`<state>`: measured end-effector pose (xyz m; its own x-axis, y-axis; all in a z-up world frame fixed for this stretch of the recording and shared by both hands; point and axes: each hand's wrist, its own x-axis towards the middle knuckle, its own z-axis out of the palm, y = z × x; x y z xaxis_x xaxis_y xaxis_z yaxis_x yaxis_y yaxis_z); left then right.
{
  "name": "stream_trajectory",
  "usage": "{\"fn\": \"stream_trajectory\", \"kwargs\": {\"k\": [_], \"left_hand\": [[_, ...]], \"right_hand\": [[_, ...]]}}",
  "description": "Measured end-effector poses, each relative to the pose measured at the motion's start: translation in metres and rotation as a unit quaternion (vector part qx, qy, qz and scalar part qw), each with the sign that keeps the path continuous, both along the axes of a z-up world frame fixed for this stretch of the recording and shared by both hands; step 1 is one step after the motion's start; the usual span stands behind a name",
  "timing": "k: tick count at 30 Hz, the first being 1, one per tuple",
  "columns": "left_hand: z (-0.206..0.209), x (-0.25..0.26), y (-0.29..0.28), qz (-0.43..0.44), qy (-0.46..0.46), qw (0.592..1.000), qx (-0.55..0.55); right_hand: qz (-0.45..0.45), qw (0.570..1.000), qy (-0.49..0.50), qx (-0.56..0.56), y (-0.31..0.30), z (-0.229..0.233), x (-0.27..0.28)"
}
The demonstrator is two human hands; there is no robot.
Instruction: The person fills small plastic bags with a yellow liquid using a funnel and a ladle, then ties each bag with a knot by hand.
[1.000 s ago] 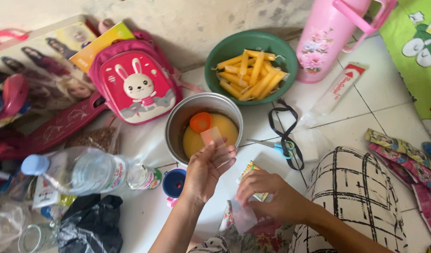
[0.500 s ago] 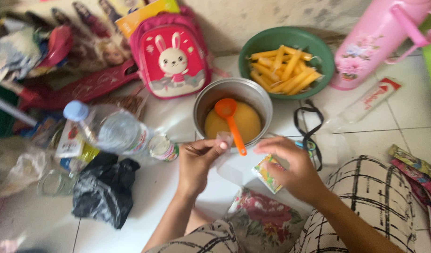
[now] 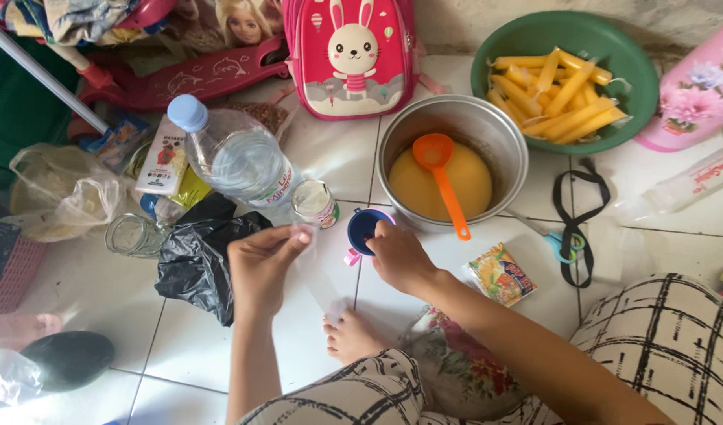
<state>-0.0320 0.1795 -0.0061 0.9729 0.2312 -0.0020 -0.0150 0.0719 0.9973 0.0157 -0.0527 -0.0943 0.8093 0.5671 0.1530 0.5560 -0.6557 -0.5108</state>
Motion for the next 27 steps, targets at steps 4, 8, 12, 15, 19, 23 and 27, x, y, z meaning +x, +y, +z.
{"fn": "stream_trajectory", "kwargs": {"k": [4,8,12,15,19,23,27], "left_hand": [[-0.029,0.000,-0.004,0.001,0.033,0.999,0.026],[-0.043,-0.002,-0.005,-0.008,0.047,0.999,0.008],[-0.048,-0.004,-0.003,-0.014,0.036,0.999,0.006],[-0.048,-0.003,-0.003,-0.017,0.037,0.999,0.005],[-0.046,-0.003,-0.005,-0.019,0.048,0.998,0.018],[-0.042,0.000,-0.009,-0.027,0.054,0.998,0.030],[-0.038,0.001,-0.013,-0.033,0.054,0.998,0.030]], "right_hand": [[-0.021,0.999,0.002,-0.046,0.012,-0.008,-0.004],[-0.046,0.999,-0.024,0.000,0.014,-0.005,-0.012],[-0.078,0.990,-0.064,0.096,0.015,0.012,-0.014],[-0.116,0.973,-0.096,0.176,0.012,0.038,-0.016],[-0.146,0.948,-0.122,0.254,0.001,0.086,-0.018],[-0.158,0.931,-0.200,0.260,-0.009,0.133,-0.026],[-0.125,0.928,-0.215,0.279,-0.007,0.156,-0.030]]}}
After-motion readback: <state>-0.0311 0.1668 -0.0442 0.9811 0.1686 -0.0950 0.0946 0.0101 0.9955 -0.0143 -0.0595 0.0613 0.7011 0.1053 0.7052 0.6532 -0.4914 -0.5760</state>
